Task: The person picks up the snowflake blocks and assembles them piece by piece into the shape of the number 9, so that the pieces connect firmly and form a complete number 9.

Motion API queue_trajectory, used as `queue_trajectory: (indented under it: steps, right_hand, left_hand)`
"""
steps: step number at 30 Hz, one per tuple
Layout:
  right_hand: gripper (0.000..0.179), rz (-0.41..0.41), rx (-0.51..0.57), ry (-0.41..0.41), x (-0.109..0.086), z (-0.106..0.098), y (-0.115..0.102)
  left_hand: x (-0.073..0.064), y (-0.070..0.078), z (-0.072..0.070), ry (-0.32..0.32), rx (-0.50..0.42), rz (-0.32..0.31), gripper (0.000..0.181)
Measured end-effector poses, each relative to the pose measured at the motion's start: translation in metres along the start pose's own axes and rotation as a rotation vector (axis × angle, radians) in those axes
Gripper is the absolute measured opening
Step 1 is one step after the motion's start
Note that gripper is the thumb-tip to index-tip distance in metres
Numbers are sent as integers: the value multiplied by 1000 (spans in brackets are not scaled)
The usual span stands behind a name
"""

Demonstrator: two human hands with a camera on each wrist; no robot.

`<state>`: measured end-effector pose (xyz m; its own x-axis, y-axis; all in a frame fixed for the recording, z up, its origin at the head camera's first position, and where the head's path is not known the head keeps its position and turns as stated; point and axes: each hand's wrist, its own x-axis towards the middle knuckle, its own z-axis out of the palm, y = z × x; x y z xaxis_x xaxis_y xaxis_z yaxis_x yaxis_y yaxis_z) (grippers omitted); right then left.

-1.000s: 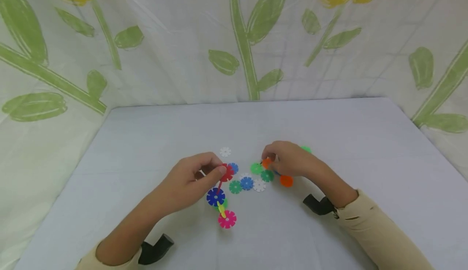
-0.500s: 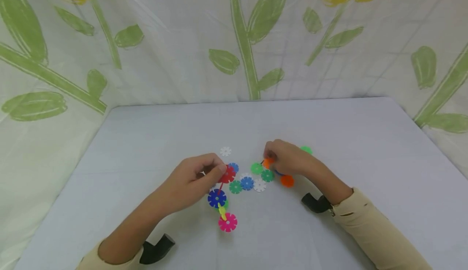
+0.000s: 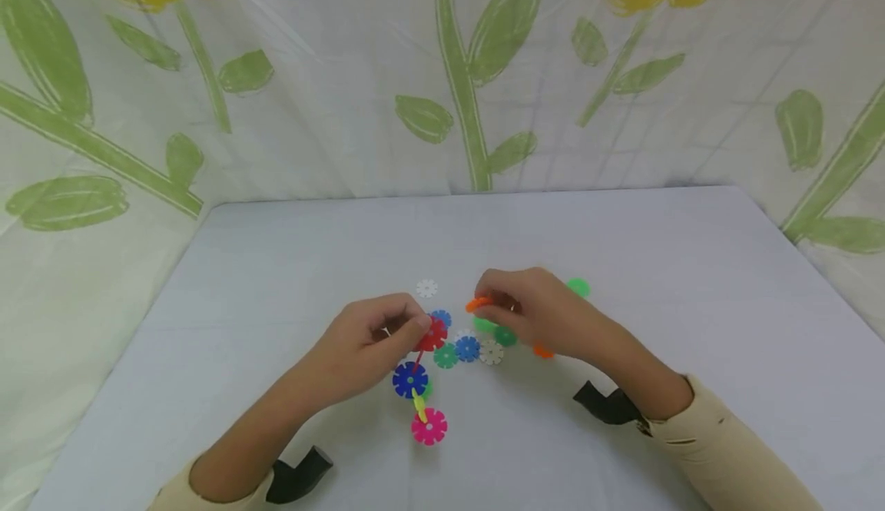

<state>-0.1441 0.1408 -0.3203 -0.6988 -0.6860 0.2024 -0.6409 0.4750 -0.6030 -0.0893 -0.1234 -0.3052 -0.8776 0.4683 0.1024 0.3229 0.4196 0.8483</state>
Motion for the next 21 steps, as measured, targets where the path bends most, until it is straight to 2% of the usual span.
queue_trajectory:
  steps: [4, 8, 14, 17, 21]
  right_hand:
    - [14, -178, 47, 52, -3, 2, -18]
    - [17, -306, 6, 133, -5, 7, -25]
    - [18, -399, -108, 229, -6, 9, -31]
    - [18, -448, -201, 281, -7, 11, -32]
    - [26, -456, -351, 307, -9, 12, -36]
  left_hand:
    - [0, -1, 0, 0, -20, 23, 13]
    - [0, -1, 1, -4, -28, 22, 11]
    - [-1, -2, 2, 6, -13, 27, 11]
    - [-1, -3, 2, 12, -8, 37, 12]
    - [-2, -1, 1, 10, -10, 29, 10]
